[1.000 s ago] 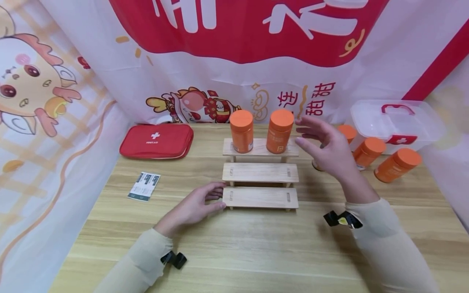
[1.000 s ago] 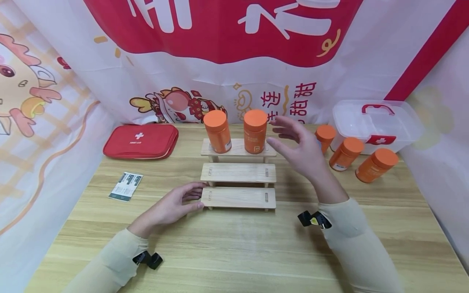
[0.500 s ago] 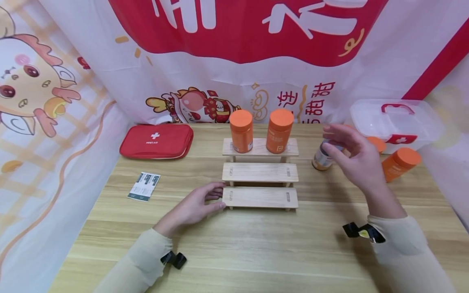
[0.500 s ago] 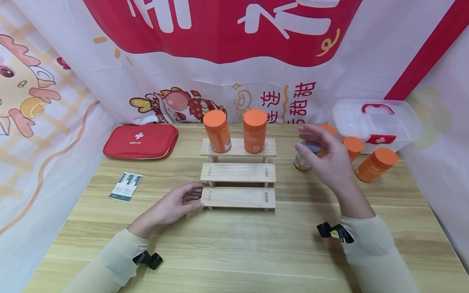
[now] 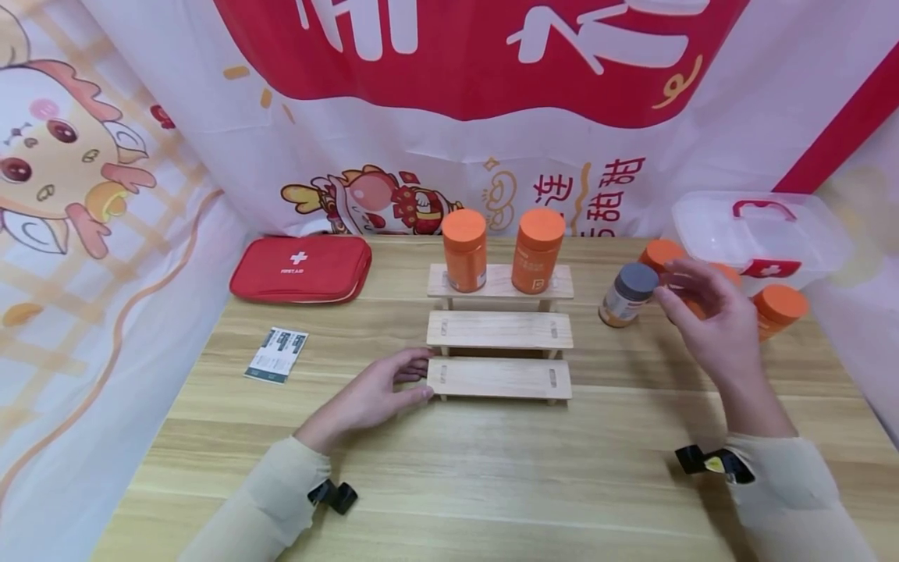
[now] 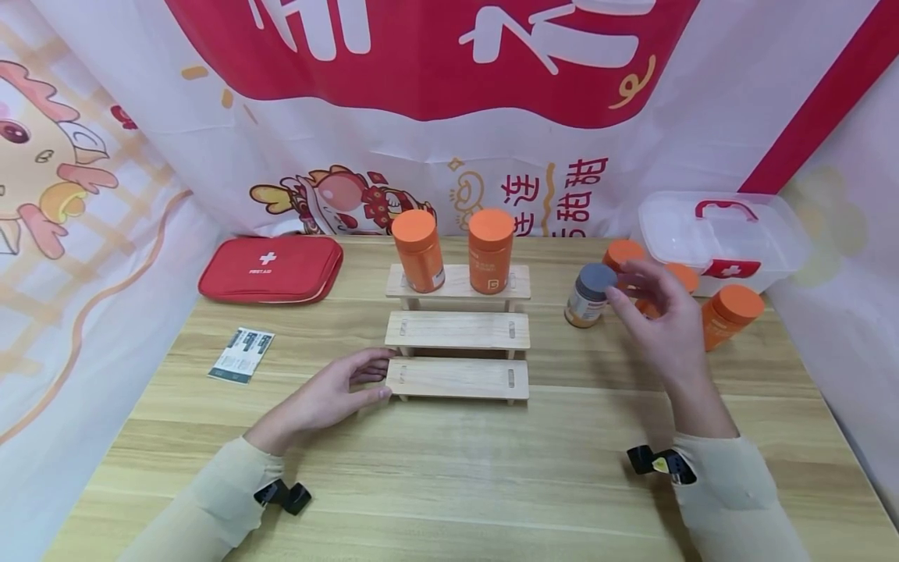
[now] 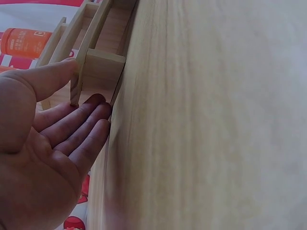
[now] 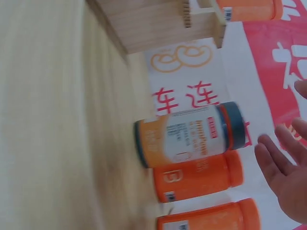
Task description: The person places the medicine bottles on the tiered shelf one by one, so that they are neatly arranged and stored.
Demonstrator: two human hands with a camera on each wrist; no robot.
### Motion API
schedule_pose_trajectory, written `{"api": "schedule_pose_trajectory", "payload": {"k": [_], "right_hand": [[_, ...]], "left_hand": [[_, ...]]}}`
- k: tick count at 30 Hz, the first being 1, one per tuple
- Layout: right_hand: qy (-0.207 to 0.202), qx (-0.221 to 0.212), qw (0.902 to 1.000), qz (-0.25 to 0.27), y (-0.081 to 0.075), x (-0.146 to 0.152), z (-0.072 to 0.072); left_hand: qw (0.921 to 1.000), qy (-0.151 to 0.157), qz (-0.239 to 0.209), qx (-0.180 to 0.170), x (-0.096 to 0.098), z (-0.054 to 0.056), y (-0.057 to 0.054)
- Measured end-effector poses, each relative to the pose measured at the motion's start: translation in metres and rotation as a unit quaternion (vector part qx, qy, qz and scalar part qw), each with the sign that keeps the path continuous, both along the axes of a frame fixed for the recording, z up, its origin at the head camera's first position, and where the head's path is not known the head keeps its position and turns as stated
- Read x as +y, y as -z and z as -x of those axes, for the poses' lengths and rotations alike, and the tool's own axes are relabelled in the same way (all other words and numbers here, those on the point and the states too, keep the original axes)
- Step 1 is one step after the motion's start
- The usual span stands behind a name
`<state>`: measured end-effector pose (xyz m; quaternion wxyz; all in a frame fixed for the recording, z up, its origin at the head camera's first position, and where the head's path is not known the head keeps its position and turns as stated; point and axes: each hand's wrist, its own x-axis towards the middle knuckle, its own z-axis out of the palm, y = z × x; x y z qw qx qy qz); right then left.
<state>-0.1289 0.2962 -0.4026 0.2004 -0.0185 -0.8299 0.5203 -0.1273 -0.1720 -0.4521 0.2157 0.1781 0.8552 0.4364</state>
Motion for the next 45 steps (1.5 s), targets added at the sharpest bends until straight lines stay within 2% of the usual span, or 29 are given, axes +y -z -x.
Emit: {"api": "schedule_pose_trajectory", "payload": {"k": [5, 14, 23, 28, 37, 45], "right_hand": [[0.034, -0.056, 0.9978, 0.011, 0.013, 0.003, 0.003], [0.021, -0.170, 0.9851, 0.006, 0.028, 0.004, 0.014], [0.007, -0.180, 0.9837, -0.001, 0.038, -0.001, 0.024], [0.012, -0.192, 0.9810, -0.027, 0.038, -0.006, 0.028], [0.025, -0.218, 0.9751, -0.031, 0.035, -0.009, 0.034], [0.017, -0.224, 0.9736, -0.041, 0.033, -0.007, 0.035]], "left_hand": [[1.0000, 0.000, 0.000, -0.002, 0.000, 0.001, 0.000], [1.0000, 0.000, 0.003, -0.005, 0.000, 0.001, -0.001], [1.0000, 0.003, 0.008, -0.003, 0.000, 0.001, -0.002], [0.9999, 0.003, 0.009, -0.004, -0.001, 0.001, -0.001], [0.9998, 0.004, 0.017, 0.003, -0.001, 0.002, -0.001], [0.9998, -0.001, 0.019, -0.009, 0.000, 0.002, -0.002]]}}
